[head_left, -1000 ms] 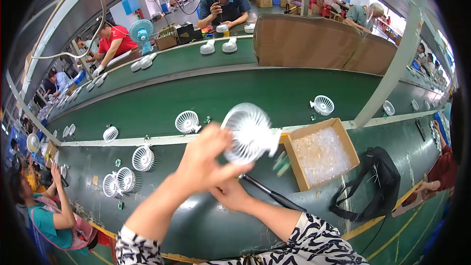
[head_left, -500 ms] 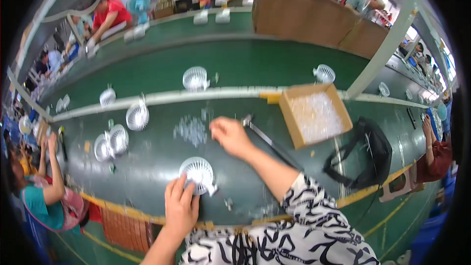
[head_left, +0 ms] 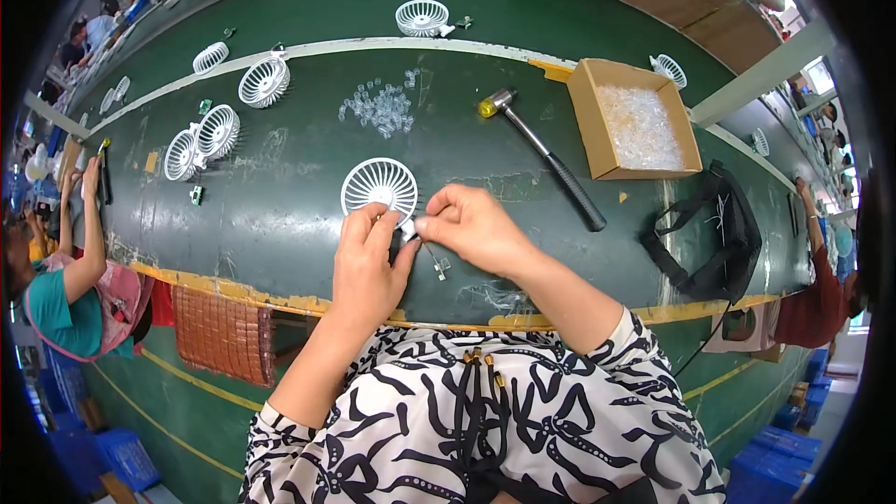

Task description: The person assembles portable fan covers by fitting small circuit components into the plastic grill casings by hand, securing them with a small mallet, and placing the assembled pieces onto the conveyor belt.

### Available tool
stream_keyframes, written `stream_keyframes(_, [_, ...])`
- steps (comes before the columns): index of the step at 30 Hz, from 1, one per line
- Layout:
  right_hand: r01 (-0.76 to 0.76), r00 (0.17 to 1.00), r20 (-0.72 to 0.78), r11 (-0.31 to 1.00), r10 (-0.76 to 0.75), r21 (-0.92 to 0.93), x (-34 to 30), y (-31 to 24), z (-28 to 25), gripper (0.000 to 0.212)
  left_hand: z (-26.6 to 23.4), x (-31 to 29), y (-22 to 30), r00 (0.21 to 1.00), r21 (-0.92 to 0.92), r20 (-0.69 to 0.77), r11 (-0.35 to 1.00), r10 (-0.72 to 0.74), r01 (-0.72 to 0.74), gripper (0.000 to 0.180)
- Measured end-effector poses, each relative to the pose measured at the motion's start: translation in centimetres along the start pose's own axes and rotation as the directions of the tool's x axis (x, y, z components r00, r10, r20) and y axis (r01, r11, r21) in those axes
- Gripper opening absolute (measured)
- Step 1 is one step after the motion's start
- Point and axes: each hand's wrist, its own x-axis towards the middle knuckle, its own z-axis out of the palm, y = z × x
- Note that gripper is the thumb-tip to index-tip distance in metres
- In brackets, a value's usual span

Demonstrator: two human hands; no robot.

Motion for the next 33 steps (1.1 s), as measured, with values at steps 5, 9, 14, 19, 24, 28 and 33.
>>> stream_keyframes(5, [-0.001,1.000,-0.004,0.994,0.001,-0.113,-0.3,0.5,1.0,0.025,0.1,0.7,-0.4,0.992,-0.017,-0.065,0.994,-0.109,0.108,0.035])
stream_keyframes(9, [0.033,0.999,0.017,0.999,-0.032,-0.038,0.1,-0.2,1.1,0.021,-0.1,1.5,-0.8,0.991,-0.051,-0.079,0.993,-0.109,0.105,0.037])
stream_keyframes(14, [0.019,1.000,0.013,0.999,-0.019,0.037,0.6,-0.5,1.6,0.013,-0.1,1.9,-0.5,0.995,-0.030,-0.084,0.998,-0.054,0.052,0.035])
stream_keyframes(19, [0.181,0.983,-0.021,0.976,-0.185,-0.124,0.1,-0.9,1.0,0.010,-0.1,2.4,-0.8,0.994,-0.006,-0.110,1.000,0.010,-0.011,0.031])
stream_keyframes(24, [0.385,0.905,0.004,0.814,-0.426,-0.434,-0.3,-3.1,-0.4,0.010,-1.9,4.6,0.4,0.976,0.228,-0.054,0.954,0.209,-0.192,0.027])
stream_keyframes(28, [0.544,0.760,-0.008,0.644,-0.649,-0.538,-0.9,-5.0,-1.8,0.008,-2.9,5.7,1.0,0.985,0.013,-0.075,0.988,0.153,-0.153,0.019])
stream_keyframes(33, [0.601,0.696,0.059,0.536,-0.715,-0.592,-1.1,-5.6,-2.7,0.006,-2.5,4.9,0.4,0.961,-0.482,0.128,0.832,-0.244,0.275,0.011])
